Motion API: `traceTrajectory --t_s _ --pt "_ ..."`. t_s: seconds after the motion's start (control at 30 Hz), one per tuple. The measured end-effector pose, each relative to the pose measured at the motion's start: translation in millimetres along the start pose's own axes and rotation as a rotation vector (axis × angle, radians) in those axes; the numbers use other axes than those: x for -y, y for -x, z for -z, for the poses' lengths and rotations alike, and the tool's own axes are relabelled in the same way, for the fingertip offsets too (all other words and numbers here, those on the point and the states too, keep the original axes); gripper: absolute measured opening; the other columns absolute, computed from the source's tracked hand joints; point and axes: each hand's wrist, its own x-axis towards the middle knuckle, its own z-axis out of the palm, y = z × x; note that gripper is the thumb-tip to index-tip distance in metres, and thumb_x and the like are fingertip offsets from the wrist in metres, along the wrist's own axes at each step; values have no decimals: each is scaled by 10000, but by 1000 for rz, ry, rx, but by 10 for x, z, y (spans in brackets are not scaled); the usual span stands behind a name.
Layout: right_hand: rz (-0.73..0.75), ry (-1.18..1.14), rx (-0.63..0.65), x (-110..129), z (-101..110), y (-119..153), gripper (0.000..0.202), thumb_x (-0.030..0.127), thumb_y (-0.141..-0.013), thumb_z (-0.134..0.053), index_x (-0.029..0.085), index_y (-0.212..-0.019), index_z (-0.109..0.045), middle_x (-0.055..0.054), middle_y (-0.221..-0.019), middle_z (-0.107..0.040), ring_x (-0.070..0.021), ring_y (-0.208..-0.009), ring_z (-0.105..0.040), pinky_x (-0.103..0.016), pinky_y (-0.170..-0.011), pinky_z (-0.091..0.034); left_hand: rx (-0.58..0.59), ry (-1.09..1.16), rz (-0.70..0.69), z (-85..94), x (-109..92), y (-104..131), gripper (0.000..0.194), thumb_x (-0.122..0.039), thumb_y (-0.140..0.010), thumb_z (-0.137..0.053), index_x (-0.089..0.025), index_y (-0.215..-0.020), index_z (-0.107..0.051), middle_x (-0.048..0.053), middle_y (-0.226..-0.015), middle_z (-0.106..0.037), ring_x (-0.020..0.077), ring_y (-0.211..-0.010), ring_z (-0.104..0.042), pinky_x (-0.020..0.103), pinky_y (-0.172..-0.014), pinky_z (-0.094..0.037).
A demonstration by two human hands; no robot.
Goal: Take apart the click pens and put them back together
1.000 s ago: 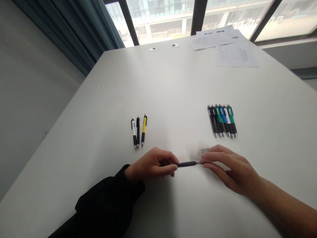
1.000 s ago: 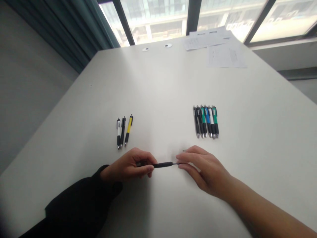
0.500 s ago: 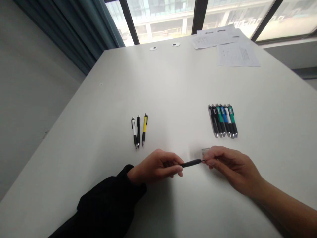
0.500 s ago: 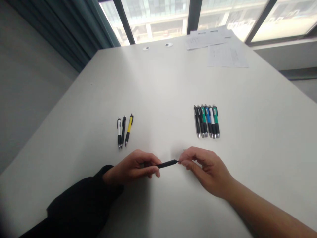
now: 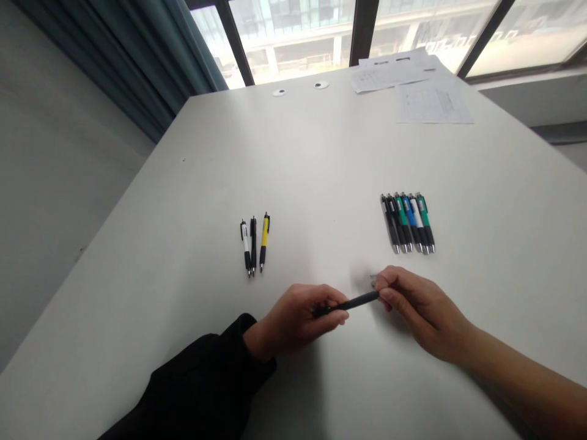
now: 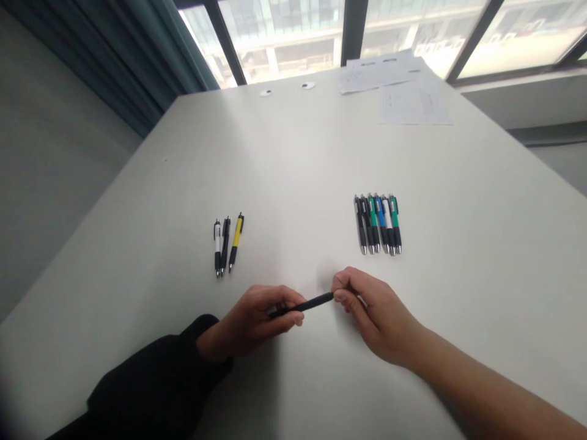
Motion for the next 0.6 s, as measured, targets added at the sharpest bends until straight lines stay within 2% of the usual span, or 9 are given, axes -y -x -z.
traceTrajectory --t_s 0.1,0.17,0.23,0.3,0.37,0.43,0.6 --pt "69 -8 -35 20 16 -15 128 200 -1018 -485 229 -916 -557 12 -751 -567 -136 -656 -535 -252 -613 -455 -13 -53 -39 -8 4 -5 100 -206 -879 -698 -132 -937 -730 18 -744 -699 88 -634 -589 176 -613 -438" --pt "124 -28 -64 17 55 -23 77 185 -996 -532 231 -1003 -593 -8 -816 -611 -153 -729 -590 -266 -665 -489 3 -24 -40 0 7 -8 118 -227 -916 -664 -132 -956 -721 24 -750 -705 92 -626 -609 182 -618 -455" --pt "164 4 -104 -19 104 -35 166 172 -979 -564 228 -1130 -602 -25 -857 -633 -172 -780 -621 -286 -699 -509 22 21 -33 12 9 -9 159 -266 -947 -635 -127 -970 -707 37 -763 -715 100 -620 -634 192 -623 -477" --pt "186 123 -159 -88 146 -54 216 151 -972 -570 218 -1174 -608 -38 -871 -639 -178 -785 -625 -298 -706 -511 28 55 -20 24 8 -9 189 -295 -958 -625 -121 -967 -698 56 -784 -727 110 -625 -656 201 -630 -495" --pt "195 271 -189 -173 166 -81 202 138 -965 -575 205 -1145 -637 -68 -941 -648 -184 -809 -626 -306 -711 -513 23 78 -6 30 4 -8 200 -305 -960 -622 -117 -960 -692 67 -790 -731 117 -624 -666 206 -627 -502" --pt "199 358 -162 -251 159 -109 198 145 -954 -597 193 -1136 -657 -92 -1001 -647 -192 -833 -628 -310 -708 -523 18 90 4 32 -3 -7 204 -309 -958 -624 -116 -950 -690 68 -781 -728 121 -623 -667 208 -622 -501" --pt "263 492 -122 -326 100 -158 115 117 -958 -568 175 -1003 -657 -101 -949 -652 -229 -873 -626 -365 -772 -533 9 103 21 30 -12 -6 198 -308 -960 -618 -120 -958 -680 46 -748 -706 117 -619 -656 206 -618 -495"
